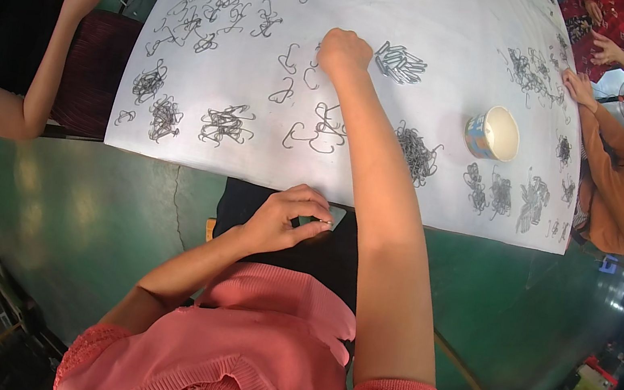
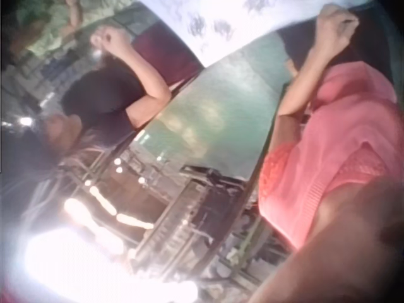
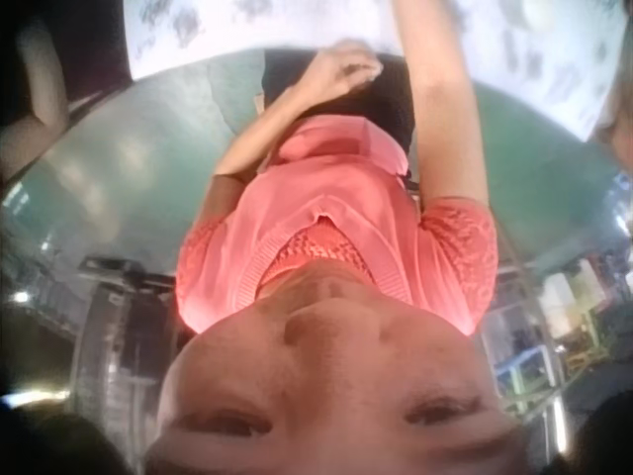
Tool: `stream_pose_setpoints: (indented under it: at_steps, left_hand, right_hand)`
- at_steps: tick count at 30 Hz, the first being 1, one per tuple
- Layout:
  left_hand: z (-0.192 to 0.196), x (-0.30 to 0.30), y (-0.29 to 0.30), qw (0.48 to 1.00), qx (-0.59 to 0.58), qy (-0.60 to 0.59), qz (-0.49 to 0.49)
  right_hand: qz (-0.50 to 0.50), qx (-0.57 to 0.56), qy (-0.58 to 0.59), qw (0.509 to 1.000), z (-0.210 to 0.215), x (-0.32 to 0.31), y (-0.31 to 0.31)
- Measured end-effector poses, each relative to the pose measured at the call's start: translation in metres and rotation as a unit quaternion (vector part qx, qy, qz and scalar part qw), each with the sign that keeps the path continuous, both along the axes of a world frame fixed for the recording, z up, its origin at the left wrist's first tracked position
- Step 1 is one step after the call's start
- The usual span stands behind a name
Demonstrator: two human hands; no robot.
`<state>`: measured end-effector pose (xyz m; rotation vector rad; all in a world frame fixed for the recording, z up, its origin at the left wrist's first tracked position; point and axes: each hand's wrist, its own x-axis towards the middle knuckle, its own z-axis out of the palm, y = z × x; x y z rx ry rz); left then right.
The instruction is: The person sits at a table and repeatedly picks up small metal paperclips, linking them together by hand to form a chain. The person occasionally lifts the growing chain to inspect it or hang it on a nearby metal rack before returning to the table to continue the assembly process.
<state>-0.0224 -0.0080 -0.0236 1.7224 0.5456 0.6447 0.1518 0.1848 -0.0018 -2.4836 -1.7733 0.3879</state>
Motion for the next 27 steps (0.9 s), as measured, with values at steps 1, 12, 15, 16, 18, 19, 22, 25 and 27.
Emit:
stream_pose_setpoints:
  at_steps: [1,12,15,16,18,19,22,25,27]
  left_hand:
    - [0.001,-0.001,0.000,1.000,0.006,-0.002,0.005]
    - [0.013,0.005,-0.004,0.998,0.045,-0.022,0.040]
    - [0.020,0.004,-0.008,0.998,-0.016,0.022,0.062]
    - [0.021,0.004,-0.009,0.997,-0.027,0.016,0.069]
    - [0.025,0.005,-0.010,0.997,-0.026,0.025,0.072]
    - [0.025,0.007,-0.012,0.997,-0.029,0.033,0.071]
    - [0.026,0.009,-0.018,0.996,-0.036,0.048,0.070]
    - [0.026,0.011,-0.022,0.995,-0.050,0.045,0.073]
    - [0.025,0.012,-0.024,0.995,-0.063,0.034,0.075]
  right_hand:
    - [0.015,0.009,-0.019,1.000,-0.003,-0.002,-0.002]
    - [-0.092,0.130,0.574,0.803,0.033,0.025,-0.178]
    - [-0.142,0.130,0.642,0.742,0.044,0.013,-0.234]
    - [-0.164,0.120,0.659,0.724,0.046,0.009,-0.249]
    - [-0.176,0.143,0.679,0.698,0.043,0.002,-0.273]
    - [-0.194,0.159,0.693,0.676,0.043,-0.004,-0.281]
    - [-0.228,0.189,0.715,0.634,0.031,-0.014,-0.296]
    - [-0.244,0.182,0.709,0.636,0.026,-0.018,-0.299]
    - [-0.252,0.178,0.709,0.634,0.021,-0.018,-0.299]
